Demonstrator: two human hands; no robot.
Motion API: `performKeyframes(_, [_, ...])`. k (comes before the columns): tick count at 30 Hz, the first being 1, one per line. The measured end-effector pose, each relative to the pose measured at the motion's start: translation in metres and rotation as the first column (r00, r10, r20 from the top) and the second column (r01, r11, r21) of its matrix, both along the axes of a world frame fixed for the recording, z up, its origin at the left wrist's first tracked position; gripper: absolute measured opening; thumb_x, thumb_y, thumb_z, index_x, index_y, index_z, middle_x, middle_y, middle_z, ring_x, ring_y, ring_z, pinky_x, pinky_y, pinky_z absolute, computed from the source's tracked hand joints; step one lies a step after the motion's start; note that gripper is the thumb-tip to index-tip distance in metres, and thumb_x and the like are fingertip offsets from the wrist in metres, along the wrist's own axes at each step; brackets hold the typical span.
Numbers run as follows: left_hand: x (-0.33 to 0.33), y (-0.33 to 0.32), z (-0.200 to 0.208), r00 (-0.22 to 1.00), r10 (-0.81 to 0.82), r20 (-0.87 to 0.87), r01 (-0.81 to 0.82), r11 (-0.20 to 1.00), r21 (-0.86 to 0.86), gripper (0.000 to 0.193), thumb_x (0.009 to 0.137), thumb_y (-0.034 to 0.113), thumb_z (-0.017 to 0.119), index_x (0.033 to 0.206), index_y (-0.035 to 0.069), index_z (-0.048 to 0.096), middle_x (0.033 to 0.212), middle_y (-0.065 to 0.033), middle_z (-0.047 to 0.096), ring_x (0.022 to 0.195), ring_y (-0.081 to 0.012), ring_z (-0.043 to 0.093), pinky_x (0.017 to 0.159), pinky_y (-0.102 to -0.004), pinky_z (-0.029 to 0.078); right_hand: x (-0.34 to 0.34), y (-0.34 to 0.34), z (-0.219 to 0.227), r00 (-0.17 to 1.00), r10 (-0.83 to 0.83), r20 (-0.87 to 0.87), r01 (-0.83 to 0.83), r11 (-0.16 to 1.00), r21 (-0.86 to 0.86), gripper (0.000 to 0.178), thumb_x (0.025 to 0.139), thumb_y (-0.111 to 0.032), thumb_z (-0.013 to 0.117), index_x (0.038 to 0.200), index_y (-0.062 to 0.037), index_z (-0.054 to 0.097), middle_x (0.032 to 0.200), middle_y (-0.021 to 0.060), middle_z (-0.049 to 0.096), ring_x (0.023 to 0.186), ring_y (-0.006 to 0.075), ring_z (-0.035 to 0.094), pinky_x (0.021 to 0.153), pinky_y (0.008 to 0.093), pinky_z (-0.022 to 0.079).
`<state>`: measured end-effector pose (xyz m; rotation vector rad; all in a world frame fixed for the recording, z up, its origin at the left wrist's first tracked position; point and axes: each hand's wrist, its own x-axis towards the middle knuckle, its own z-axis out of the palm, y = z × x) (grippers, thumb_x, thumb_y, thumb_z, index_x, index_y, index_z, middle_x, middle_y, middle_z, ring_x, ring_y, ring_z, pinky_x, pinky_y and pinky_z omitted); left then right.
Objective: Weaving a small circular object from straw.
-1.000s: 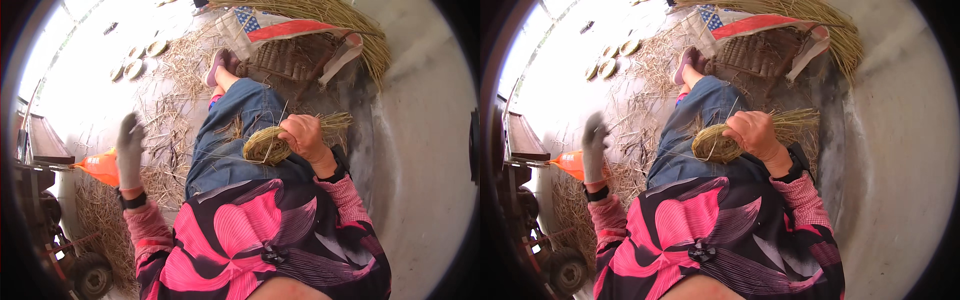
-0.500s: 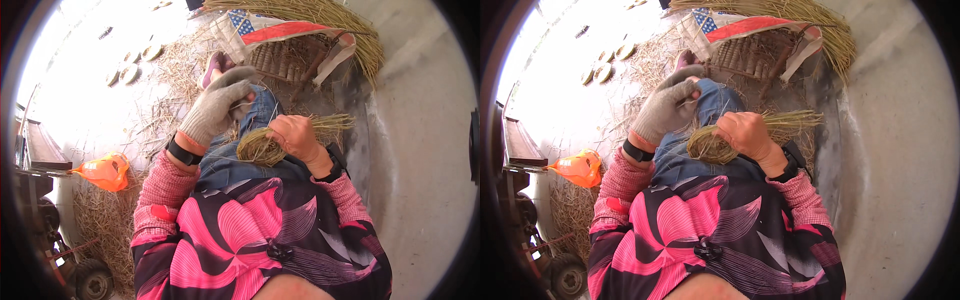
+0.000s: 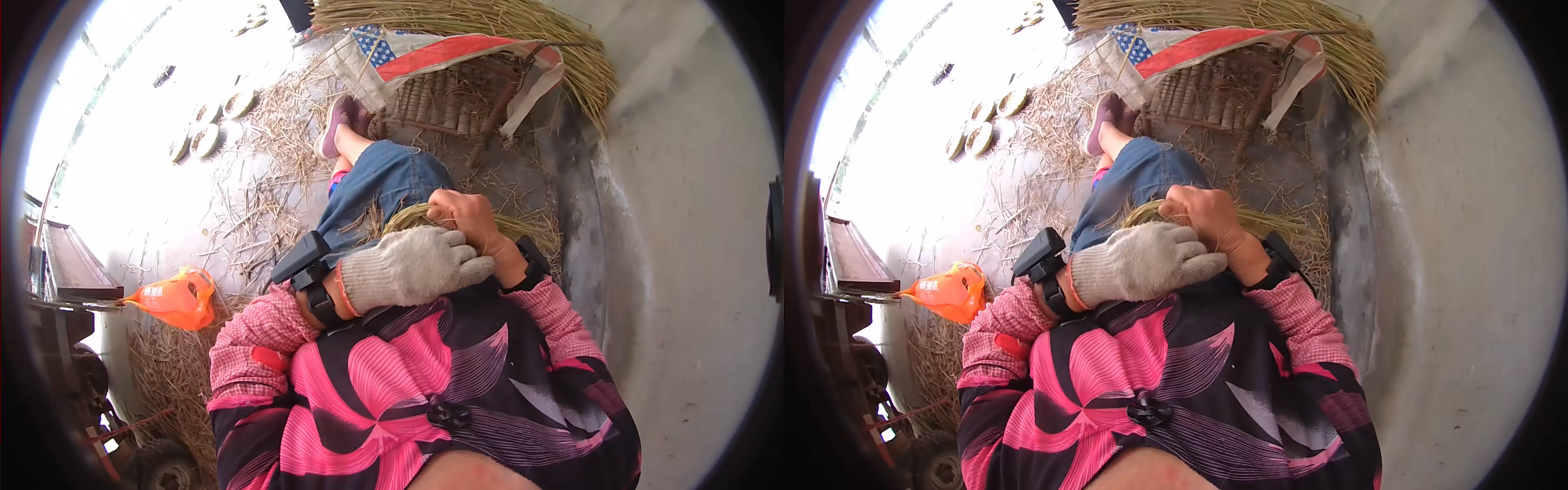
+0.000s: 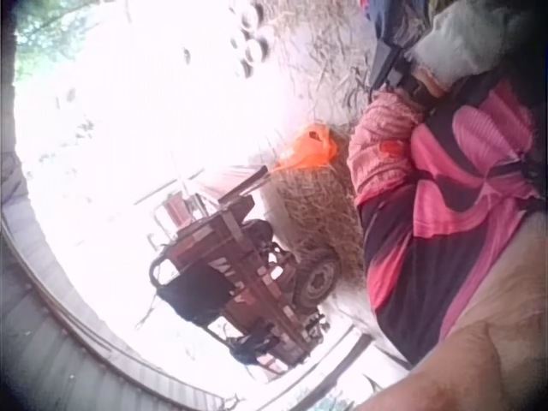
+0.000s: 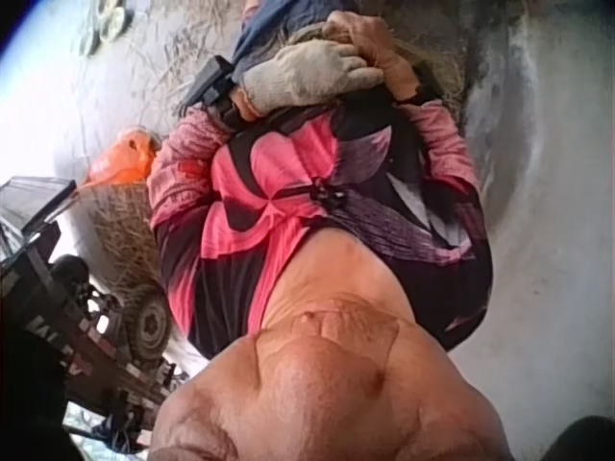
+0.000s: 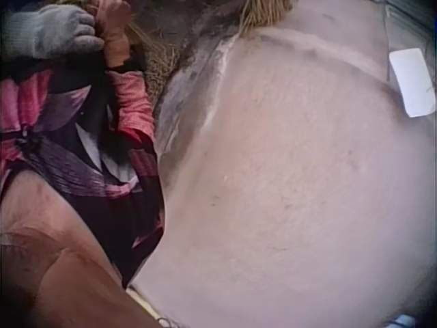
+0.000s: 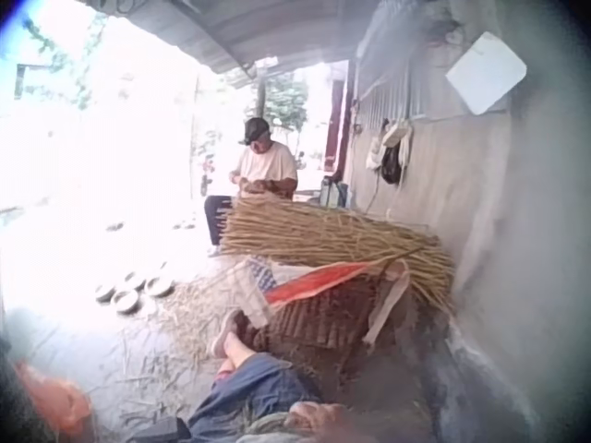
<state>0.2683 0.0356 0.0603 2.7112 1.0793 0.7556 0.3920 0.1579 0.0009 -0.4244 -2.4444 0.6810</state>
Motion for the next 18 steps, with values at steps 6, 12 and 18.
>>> performKeyframes(6, [-0.012,-0.02,0.03,0.982,0.003,-0.19,-0.018,0.997,-0.076,0.044,0.079,0.013,0.061,0.121,0.005,0.057,0.1,-0.0106,0.065,0.091,-0.0249,0.064,0.078,-0.0358,0.052,-0.008,-0.003,0.004,0.996,-0.081,-0.026,0.081,0.997,0.004,0.042,0.084,-0.047,0.068,0.071,-0.0089,0.054,0.065,0.0107,0.058,0.061,0.0323,0.06,0.052,0.0417,0.046])
performKeyframes(12, [-0.075,-0.034,0.05,0.543,0.499,0.675,-0.762,0.63,0.147,0.023,0.092,0.007,0.059,0.114,0.006,0.063,0.101,-0.0085,0.067,0.081,-0.018,0.064,0.071,-0.03,0.051,0.006,0.003,0.019,0.988,0.04,-0.148,-0.018,0.988,0.15,0.038,0.081,-0.042,0.072,0.075,-0.0067,0.058,0.066,0.0096,0.057,0.058,0.0305,0.06,0.052,0.036,0.047])
performKeyframes(18, [-0.089,0.002,0.0,0.898,0.353,0.264,-0.254,0.904,-0.343,0.02,0.095,0.01,0.052,0.113,0.005,0.06,0.094,-0.0092,0.066,0.092,-0.0203,0.066,0.081,-0.0317,0.051,-0.02,-0.013,0.051,0.937,0.285,-0.203,-0.155,0.858,0.489,0.04,0.078,-0.043,0.072,0.069,-0.0128,0.048,0.063,0.0034,0.045,0.054,0.023,0.054,0.048,0.0345,0.043])
